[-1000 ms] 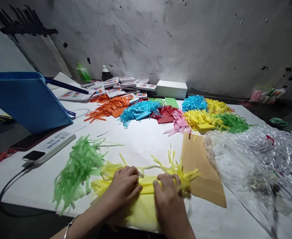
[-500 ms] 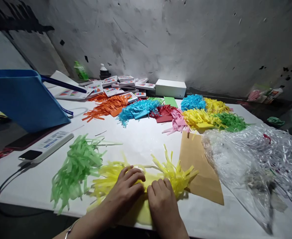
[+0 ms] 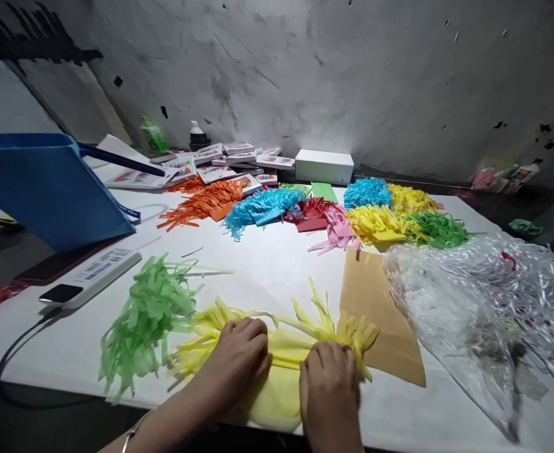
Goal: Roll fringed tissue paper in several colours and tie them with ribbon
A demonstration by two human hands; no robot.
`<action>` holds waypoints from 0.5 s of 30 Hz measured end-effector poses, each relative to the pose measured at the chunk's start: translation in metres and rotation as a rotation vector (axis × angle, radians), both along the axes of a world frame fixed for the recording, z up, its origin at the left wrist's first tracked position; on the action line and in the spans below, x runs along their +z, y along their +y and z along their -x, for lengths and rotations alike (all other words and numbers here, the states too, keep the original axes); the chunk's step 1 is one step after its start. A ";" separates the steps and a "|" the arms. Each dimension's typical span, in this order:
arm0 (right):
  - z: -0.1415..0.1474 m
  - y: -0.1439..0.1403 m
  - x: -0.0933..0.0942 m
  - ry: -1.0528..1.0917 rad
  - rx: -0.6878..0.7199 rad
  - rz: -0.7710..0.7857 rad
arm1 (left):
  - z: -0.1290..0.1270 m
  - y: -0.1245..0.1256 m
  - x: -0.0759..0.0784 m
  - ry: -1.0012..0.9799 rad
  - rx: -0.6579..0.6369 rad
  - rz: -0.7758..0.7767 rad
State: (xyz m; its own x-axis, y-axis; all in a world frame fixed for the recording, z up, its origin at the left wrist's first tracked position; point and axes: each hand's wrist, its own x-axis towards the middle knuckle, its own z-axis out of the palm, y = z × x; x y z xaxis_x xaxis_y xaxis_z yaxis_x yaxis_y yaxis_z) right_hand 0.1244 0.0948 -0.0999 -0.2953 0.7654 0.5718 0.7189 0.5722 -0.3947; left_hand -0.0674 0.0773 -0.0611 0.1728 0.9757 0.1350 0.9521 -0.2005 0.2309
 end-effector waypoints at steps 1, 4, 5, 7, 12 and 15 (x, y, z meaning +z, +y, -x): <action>0.002 0.000 0.001 -0.016 -0.019 -0.010 | -0.002 0.002 0.002 0.019 0.019 0.033; 0.007 0.003 0.005 -0.047 0.099 -0.085 | -0.002 0.004 0.002 0.020 0.044 0.067; 0.008 0.004 0.006 -0.068 0.161 -0.107 | -0.001 0.003 0.001 0.004 0.035 0.058; 0.009 0.006 0.007 -0.102 0.239 -0.138 | 0.003 0.002 -0.002 -0.037 -0.024 0.000; 0.012 0.009 0.005 -0.071 0.231 -0.137 | 0.009 0.000 -0.009 -0.079 -0.226 -0.237; 0.018 0.009 0.002 -0.048 0.231 -0.132 | 0.007 0.003 -0.012 -0.047 -0.299 -0.303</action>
State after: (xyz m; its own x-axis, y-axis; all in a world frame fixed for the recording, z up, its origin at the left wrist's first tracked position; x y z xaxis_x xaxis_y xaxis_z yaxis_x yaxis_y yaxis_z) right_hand 0.1064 0.1035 -0.0979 -0.4829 0.5942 0.6432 0.5794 0.7676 -0.2741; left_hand -0.0749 0.0801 -0.0733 0.4288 0.7985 0.4225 0.8316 -0.5316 0.1609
